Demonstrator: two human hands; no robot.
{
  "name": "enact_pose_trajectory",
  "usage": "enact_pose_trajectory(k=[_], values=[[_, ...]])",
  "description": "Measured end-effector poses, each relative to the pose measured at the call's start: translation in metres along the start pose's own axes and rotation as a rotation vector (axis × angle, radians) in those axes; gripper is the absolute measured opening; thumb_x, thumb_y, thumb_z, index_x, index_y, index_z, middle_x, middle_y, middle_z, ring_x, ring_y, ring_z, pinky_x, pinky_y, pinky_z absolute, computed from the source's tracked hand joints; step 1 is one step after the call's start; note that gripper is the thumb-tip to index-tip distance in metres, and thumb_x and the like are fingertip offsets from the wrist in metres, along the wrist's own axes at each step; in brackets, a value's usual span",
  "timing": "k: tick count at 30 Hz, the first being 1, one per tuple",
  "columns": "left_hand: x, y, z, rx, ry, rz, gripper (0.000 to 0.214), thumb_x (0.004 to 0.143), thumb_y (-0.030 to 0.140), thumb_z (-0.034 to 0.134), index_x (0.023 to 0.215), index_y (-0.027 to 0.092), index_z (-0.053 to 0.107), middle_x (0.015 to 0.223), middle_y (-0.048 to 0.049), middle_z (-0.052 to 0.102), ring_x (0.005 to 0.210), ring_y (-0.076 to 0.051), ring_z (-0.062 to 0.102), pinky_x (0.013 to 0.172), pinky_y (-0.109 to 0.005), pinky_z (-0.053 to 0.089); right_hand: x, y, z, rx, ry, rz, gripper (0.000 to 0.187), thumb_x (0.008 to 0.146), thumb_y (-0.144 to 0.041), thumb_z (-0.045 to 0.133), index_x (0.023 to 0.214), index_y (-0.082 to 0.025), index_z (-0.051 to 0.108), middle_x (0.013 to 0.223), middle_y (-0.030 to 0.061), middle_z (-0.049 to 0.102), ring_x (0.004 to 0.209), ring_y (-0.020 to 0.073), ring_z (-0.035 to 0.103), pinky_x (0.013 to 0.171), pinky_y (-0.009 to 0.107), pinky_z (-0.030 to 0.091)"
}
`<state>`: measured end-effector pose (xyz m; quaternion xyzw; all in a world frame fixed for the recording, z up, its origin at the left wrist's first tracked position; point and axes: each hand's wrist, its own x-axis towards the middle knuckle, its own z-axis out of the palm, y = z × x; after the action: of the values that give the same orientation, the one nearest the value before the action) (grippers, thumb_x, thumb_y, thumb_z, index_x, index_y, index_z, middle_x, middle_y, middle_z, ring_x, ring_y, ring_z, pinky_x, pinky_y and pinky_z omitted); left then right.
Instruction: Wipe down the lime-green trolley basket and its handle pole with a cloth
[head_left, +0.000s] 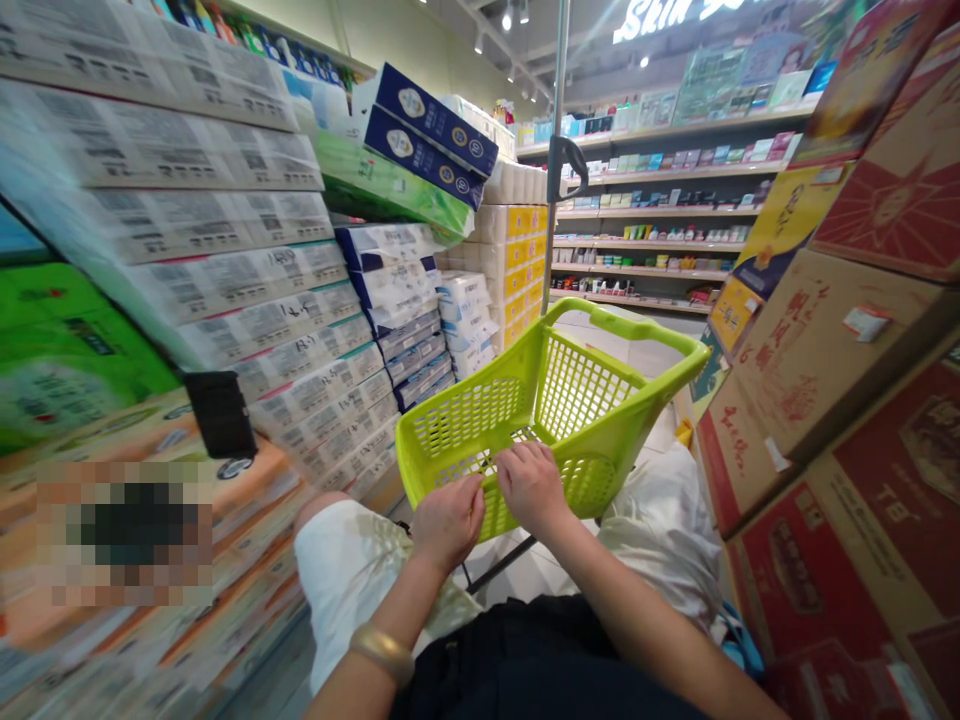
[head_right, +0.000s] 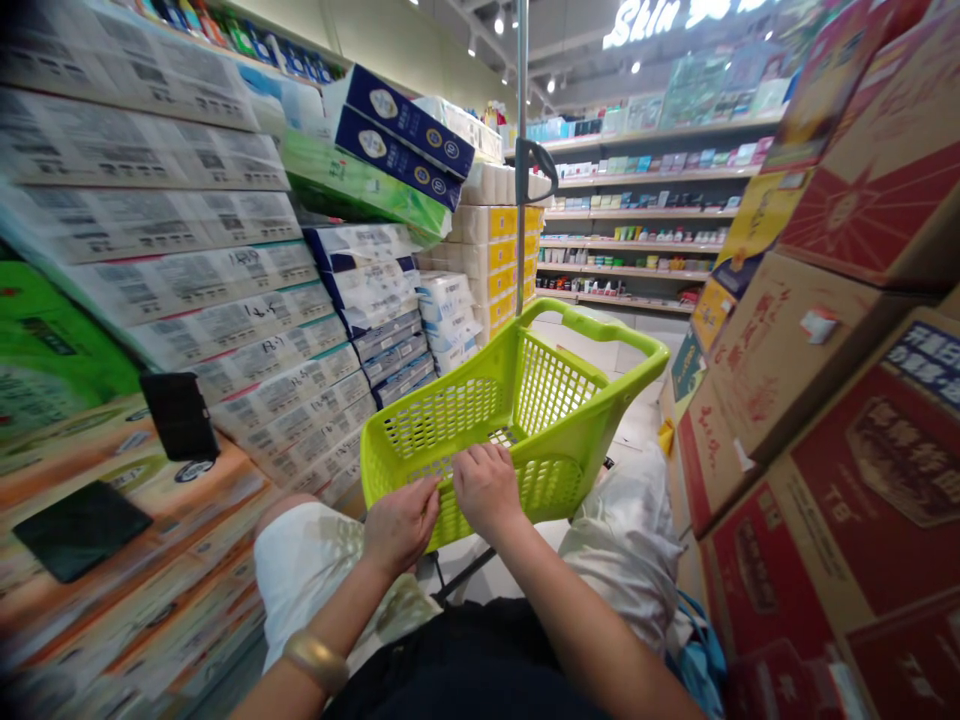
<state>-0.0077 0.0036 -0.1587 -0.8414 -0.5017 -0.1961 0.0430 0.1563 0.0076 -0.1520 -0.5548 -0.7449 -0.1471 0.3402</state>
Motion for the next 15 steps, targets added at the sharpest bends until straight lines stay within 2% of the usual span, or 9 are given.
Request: enact_pose_trajectory(k=[7,10,13,15], values=[[-0.001,0.001,0.003,0.009,0.030,0.011,0.027,0.095,0.029,0.037,0.103,0.024,0.062,0.095,-0.0014,0.073,0.083,-0.017,0.067,0.069,-0.028,0.045,0.004,0.030,-0.011,-0.033,0.070,0.111,0.020,0.093,-0.020,0.052,0.076,-0.021,0.062,0.077,0.0024,0.063,0.080,0.0184,0.050,0.080,0.031,0.029],[0.001,0.004,0.003,0.012,0.034,0.005,0.028,0.095,0.030,0.036,0.102,0.023,0.062,0.094,-0.0016,0.072,0.082,-0.018,0.067,0.068,-0.028,0.044,0.002,0.015,-0.004,-0.038,0.067,0.116,0.020,0.092,-0.020,0.052,0.075,-0.022,0.062,0.075,0.0027,0.061,0.079,0.0192,0.049,0.080,0.032,0.029],[0.001,0.005,0.001,0.019,0.012,0.001,0.029,0.096,0.031,0.035,0.096,0.023,0.062,0.088,-0.0018,0.071,0.080,-0.018,0.067,0.065,-0.029,0.043,-0.002,-0.007,0.004,0.010,0.020,0.022,0.016,0.091,-0.021,0.054,0.078,-0.022,0.063,0.077,0.0024,0.062,0.081,0.0193,0.049,0.081,0.032,0.029],[0.000,0.005,-0.001,0.026,-0.003,0.004,0.029,0.096,0.031,0.034,0.093,0.022,0.061,0.085,-0.0021,0.071,0.078,-0.018,0.066,0.064,-0.028,0.043,-0.003,-0.012,0.004,0.040,-0.003,-0.026,0.014,0.091,-0.022,0.054,0.081,-0.022,0.063,0.080,0.0021,0.063,0.082,0.0189,0.050,0.081,0.032,0.029]])
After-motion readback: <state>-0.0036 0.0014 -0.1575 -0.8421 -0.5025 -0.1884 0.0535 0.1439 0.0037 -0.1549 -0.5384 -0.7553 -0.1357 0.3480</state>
